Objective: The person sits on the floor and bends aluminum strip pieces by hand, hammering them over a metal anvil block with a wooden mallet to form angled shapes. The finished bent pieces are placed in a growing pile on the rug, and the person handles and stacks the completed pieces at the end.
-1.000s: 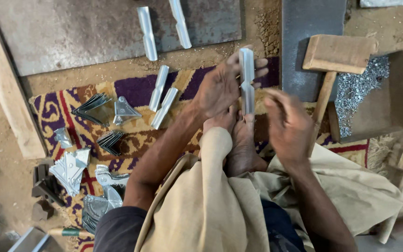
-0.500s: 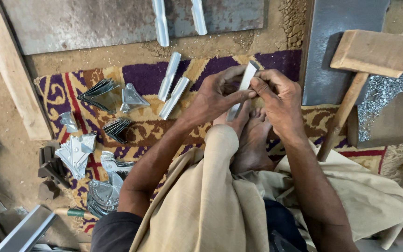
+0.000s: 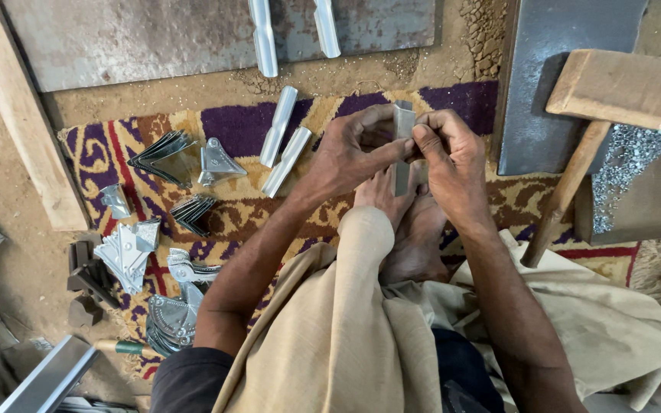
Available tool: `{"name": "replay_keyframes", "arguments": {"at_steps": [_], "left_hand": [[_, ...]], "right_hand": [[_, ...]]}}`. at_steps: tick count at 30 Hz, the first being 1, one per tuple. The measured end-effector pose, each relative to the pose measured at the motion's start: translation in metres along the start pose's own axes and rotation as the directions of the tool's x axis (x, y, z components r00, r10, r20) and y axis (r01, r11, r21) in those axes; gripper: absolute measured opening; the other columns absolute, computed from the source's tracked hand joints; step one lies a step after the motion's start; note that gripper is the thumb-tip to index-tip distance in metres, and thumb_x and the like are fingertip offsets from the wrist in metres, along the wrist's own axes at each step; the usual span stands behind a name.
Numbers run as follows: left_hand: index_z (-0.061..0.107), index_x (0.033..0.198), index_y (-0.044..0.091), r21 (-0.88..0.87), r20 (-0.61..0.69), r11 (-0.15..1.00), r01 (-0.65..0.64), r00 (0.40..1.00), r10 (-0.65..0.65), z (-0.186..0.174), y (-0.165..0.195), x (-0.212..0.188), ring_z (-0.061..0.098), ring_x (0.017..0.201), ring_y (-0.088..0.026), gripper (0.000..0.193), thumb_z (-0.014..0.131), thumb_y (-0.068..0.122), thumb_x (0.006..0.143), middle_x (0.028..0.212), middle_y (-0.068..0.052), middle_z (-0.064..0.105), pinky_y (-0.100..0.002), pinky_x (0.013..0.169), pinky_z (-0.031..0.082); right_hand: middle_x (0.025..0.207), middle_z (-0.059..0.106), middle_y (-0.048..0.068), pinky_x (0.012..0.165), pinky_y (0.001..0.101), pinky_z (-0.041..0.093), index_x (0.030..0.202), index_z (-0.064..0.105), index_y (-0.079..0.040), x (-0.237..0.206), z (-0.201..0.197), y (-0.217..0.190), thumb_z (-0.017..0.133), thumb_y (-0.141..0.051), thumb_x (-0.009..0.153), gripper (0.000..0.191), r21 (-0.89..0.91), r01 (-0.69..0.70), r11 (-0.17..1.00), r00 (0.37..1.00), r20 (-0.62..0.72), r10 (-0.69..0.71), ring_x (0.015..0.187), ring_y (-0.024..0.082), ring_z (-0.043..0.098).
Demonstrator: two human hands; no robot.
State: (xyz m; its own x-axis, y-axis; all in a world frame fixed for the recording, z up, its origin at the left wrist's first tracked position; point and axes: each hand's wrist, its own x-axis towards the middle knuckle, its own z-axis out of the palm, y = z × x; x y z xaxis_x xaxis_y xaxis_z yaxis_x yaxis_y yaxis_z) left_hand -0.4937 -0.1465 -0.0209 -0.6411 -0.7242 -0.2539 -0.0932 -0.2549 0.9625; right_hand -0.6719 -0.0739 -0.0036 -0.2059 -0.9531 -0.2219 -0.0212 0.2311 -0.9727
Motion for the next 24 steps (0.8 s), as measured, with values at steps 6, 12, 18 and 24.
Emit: {"name": "replay_keyframes", "arguments": {"at_steps": [6, 12, 18, 24], "left_hand": [[0.057, 0.139, 0.0, 0.054, -0.016, 0.999, -0.007, 1.0, 0.008, 0.005, 0.005, -0.003, 0.077, 0.106, -0.021, 0.055, 0.079, 0.02, 0.093, 0.118, -0.014, 0.075, -0.038, 0.097, 0.067], [0.059, 0.137, -0.002, -0.099, -0.009, 0.995, 0.027, 1.0, -0.028, 0.011, 0.003, 0.0, 0.075, 0.11, -0.022, 0.05, 0.079, 0.014, 0.094, 0.121, -0.015, 0.075, -0.039, 0.102, 0.064], [0.062, 0.134, -0.001, -0.042, -0.173, 0.997, 0.07, 0.982, -0.076, 0.001, -0.008, 0.002, 0.076, 0.106, -0.023, 0.049, 0.078, 0.017, 0.092, 0.116, -0.015, 0.077, -0.042, 0.1, 0.065], [0.065, 0.134, 0.001, 0.087, -0.187, 0.994, 0.06, 0.981, -0.043, -0.011, -0.012, -0.001, 0.078, 0.109, -0.021, 0.044, 0.078, 0.017, 0.095, 0.121, -0.013, 0.077, -0.038, 0.103, 0.065]], "right_hand": [[0.093, 0.067, 0.002, 0.072, 0.0249, 0.058, 0.107, 0.064, 0.0, -0.002, -0.002, -0.001, 0.062, -0.012, 0.109, 0.012, -0.044, 0.024, 0.999, 1.0, -0.002, -0.024, 0.083, 0.008, 0.066], [0.095, 0.064, 0.003, 0.073, 0.0248, 0.054, 0.108, 0.062, 0.0, -0.005, -0.005, 0.011, 0.06, -0.015, 0.113, 0.016, -0.088, 0.087, 0.992, 0.995, -0.037, -0.091, 0.084, 0.009, 0.06], [0.101, 0.064, 0.004, 0.075, 0.0269, 0.051, 0.113, 0.063, 0.0, 0.0, -0.012, 0.02, 0.058, -0.016, 0.116, 0.017, -0.281, 0.04, 0.959, 0.955, -0.273, -0.12, 0.088, 0.012, 0.059], [0.108, 0.064, 0.009, 0.076, 0.0274, 0.056, 0.119, 0.063, 0.003, 0.011, -0.008, 0.011, 0.069, -0.016, 0.111, 0.022, -0.502, 0.215, 0.838, 0.937, -0.136, -0.322, 0.093, 0.013, 0.066]]}}
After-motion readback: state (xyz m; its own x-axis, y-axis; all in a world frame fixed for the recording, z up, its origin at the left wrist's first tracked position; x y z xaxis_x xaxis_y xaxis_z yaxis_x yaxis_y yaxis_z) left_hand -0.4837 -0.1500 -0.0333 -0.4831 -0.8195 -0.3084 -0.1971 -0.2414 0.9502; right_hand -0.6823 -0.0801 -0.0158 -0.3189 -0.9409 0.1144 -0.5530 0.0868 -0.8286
